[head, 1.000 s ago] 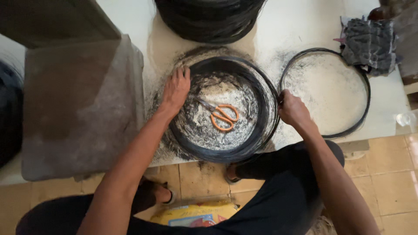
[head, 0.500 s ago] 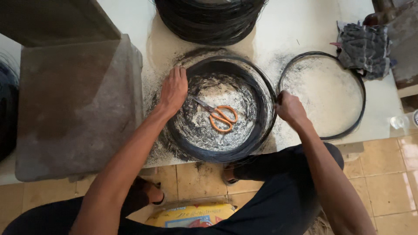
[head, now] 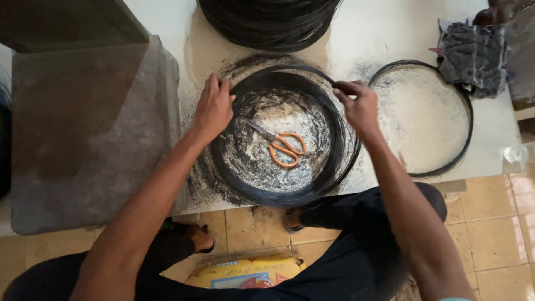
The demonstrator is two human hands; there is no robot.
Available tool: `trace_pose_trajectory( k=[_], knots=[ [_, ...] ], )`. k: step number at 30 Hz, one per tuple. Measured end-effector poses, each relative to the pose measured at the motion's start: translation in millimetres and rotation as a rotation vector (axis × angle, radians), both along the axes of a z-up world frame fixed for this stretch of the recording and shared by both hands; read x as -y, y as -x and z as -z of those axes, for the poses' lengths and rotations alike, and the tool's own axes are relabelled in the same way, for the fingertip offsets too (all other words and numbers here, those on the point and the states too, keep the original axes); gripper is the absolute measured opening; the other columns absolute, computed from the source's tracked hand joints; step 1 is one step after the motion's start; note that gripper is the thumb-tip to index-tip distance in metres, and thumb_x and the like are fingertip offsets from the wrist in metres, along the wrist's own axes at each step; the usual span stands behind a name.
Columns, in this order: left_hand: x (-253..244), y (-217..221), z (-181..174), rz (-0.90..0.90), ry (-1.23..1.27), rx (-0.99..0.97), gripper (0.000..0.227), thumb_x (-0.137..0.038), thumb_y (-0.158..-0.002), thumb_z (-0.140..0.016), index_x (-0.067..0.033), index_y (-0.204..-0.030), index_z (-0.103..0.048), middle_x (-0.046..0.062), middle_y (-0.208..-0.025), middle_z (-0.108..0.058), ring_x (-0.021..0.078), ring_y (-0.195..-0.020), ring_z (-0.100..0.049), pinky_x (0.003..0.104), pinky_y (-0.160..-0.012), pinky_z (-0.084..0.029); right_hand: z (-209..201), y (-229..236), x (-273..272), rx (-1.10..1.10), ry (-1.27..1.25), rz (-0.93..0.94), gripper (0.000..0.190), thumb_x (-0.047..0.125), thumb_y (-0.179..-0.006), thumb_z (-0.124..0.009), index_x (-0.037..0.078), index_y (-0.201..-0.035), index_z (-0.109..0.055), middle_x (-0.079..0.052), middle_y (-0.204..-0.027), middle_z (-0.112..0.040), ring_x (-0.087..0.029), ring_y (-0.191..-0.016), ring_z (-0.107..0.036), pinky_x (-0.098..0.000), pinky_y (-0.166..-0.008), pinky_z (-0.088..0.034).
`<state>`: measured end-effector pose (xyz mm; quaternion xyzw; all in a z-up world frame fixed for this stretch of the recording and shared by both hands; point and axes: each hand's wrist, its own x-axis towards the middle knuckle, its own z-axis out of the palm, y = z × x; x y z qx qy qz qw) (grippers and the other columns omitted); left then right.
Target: The person sits on the floor and repairs a circular sieve frame by wrapping a black cord around its rim. They use scissors to cut the cord and tuck the ends to secure the wrap.
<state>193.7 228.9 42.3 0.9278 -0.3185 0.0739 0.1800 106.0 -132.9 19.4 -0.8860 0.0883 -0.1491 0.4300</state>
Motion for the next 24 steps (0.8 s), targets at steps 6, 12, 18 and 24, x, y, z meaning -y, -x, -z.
trace_pose_trajectory(
  k=[6,12,18,24],
  knots=[
    [1,-27,28,0.082,0.254,-0.212,0.028,-0.028,-0.102,-0.060,-0.0051,-0.102,-0.044,0.019,-0.094,-0.050,0.0441,-0.089,-0.058,0.056,-0.074,-0.047,-42,7,-6,-0.173,-0.329,-0.007,0.023,0.014,-0.090,-0.077,0.012,-0.112,-0.074,-0.013,-0.093,-0.071,-0.014,-0.080,-0.067,-0.0278,-0.076,-0.057],
    [6,-22,20,-0.045,0.167,-0.142,0.032,-0.029,-0.094,-0.071,-0.0089,-0.094,-0.046,0.018,-0.106,-0.043,0.0462,-0.103,-0.048,0.058,-0.081,-0.045,-28,10,4,-0.179,-0.641,0.053,0.026,0.010,-0.092,-0.074,-0.001,-0.115,-0.068,-0.021,-0.099,-0.069,-0.021,-0.085,-0.070,-0.0358,-0.081,-0.062],
    [2,-38,41,0.028,0.404,-0.524,0.022,-0.019,-0.102,-0.062,-0.0048,-0.102,-0.044,0.022,-0.094,-0.050,0.0439,-0.090,-0.059,0.057,-0.075,-0.047,-36,4,3,-0.202,-0.776,0.093,0.026,0.006,-0.089,-0.074,-0.001,-0.113,-0.068,-0.014,-0.095,-0.071,-0.017,-0.079,-0.073,-0.0265,-0.075,-0.065],
    [7,-40,26,-0.135,0.428,-0.540,0.065,-0.013,-0.087,-0.076,-0.0171,-0.139,-0.037,0.005,-0.077,-0.054,0.0254,-0.074,-0.059,0.040,-0.071,-0.043,-35,-4,8,-0.323,-0.923,0.110,0.028,0.005,-0.084,-0.072,-0.003,-0.110,-0.066,-0.010,-0.081,-0.067,-0.014,-0.069,-0.066,-0.0191,-0.067,-0.058]
  ],
)
